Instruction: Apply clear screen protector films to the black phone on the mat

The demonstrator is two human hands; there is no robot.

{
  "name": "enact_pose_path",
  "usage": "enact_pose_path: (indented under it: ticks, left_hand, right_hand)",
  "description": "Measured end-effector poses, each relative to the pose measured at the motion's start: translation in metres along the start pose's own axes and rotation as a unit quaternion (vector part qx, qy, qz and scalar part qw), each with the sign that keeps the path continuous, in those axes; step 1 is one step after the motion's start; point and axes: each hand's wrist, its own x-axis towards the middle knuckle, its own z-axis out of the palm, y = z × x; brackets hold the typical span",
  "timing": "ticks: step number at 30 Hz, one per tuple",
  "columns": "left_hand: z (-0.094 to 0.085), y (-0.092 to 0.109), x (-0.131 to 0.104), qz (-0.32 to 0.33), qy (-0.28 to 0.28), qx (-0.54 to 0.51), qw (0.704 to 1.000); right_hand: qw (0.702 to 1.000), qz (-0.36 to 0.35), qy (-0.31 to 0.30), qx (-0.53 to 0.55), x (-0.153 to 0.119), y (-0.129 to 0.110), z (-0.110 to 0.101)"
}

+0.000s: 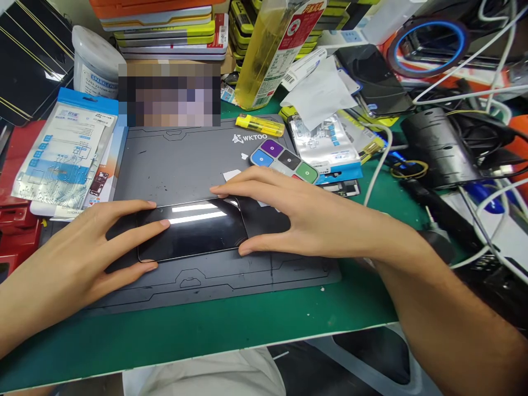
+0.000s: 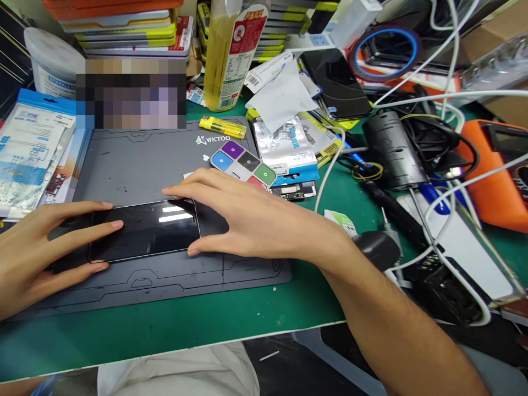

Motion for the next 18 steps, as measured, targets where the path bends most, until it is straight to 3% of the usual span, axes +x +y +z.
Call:
enact_pose_path:
  ticks: [18]
  left_hand:
    - [-0.0019, -0.0008, -0.0013, -0.001, -0.004, 0.000, 1.000]
  right_hand:
    - [1.000, 0.018, 0.005, 0.010, 0.0030, 0.0010, 0.0005]
